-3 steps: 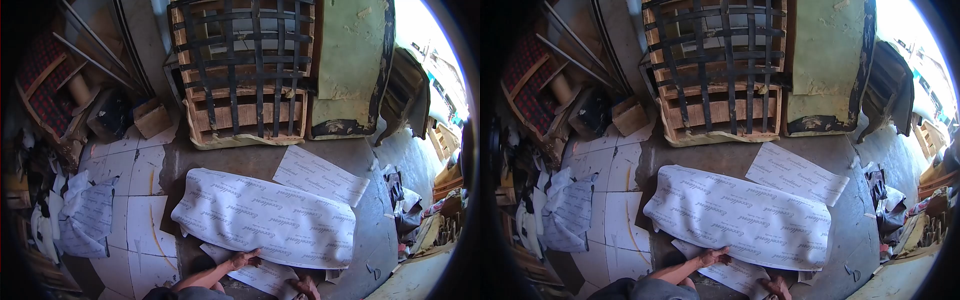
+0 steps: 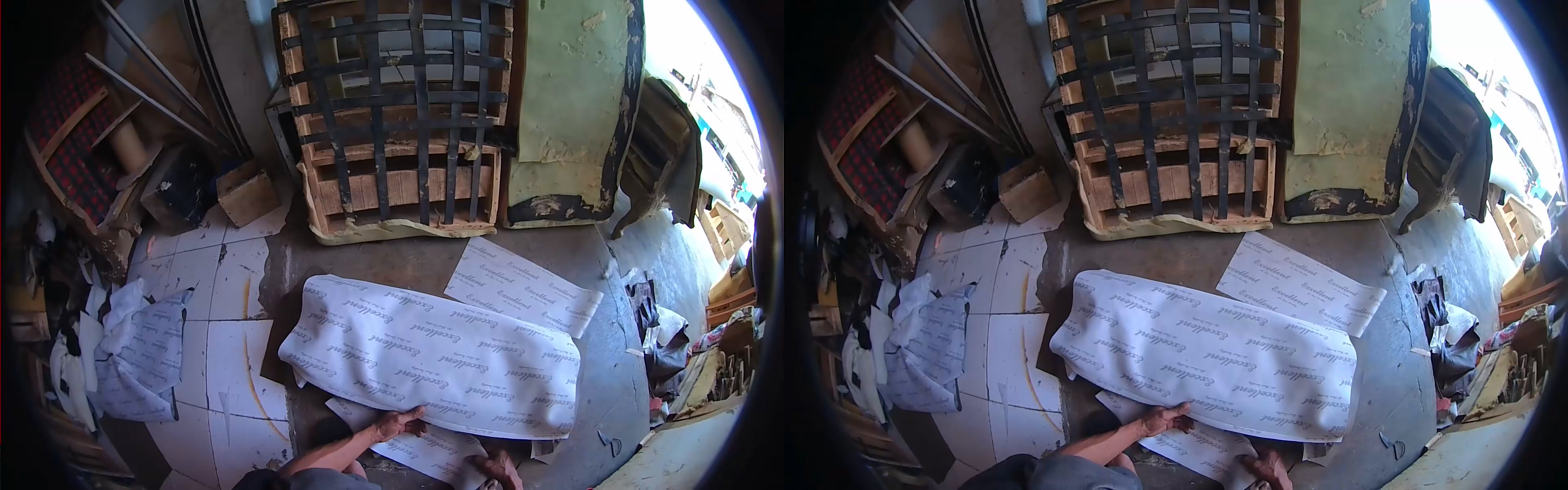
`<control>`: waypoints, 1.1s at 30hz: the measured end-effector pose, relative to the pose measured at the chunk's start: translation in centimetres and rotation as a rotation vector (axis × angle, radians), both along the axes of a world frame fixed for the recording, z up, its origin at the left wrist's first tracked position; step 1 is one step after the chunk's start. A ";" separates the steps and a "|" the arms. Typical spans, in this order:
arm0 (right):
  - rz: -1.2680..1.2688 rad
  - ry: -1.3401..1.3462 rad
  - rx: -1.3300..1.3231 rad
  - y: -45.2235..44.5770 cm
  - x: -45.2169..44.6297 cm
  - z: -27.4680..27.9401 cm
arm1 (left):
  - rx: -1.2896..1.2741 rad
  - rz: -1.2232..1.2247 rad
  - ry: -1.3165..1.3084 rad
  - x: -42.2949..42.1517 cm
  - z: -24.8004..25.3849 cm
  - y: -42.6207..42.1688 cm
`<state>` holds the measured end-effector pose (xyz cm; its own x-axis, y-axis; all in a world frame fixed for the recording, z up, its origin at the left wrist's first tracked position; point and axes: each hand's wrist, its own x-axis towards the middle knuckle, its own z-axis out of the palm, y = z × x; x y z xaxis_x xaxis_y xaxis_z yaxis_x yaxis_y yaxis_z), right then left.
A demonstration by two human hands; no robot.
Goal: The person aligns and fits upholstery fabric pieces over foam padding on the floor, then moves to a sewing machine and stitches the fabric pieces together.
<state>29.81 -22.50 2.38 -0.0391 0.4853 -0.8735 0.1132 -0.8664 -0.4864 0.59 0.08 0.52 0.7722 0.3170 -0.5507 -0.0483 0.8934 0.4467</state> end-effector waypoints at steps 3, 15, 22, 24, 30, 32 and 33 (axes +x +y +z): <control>-0.119 -0.105 0.274 4.0 -2.5 10.9 | -0.002 0.015 -0.023 -0.4 0.5 0.0; 0.207 -0.432 0.289 1.5 -0.4 6.1 | 0.011 0.401 -0.184 5.8 3.1 7.8; 0.076 -0.458 0.370 -1.0 0.2 5.9 | 0.026 0.379 -0.193 8.9 1.3 14.8; -0.049 -0.580 0.244 -2.8 4.0 10.6 | 0.025 0.397 -0.178 9.1 3.0 14.1; -0.316 -1.433 -0.436 -13.9 13.5 15.6 | 0.033 -0.092 0.187 5.5 11.1 10.0; -0.369 -1.878 -0.461 -12.5 11.2 17.1 | 0.345 -0.181 -0.126 5.0 18.9 9.2; -0.424 -1.775 -0.313 -10.8 10.5 19.2 | 0.585 -0.212 -0.224 4.6 23.9 9.3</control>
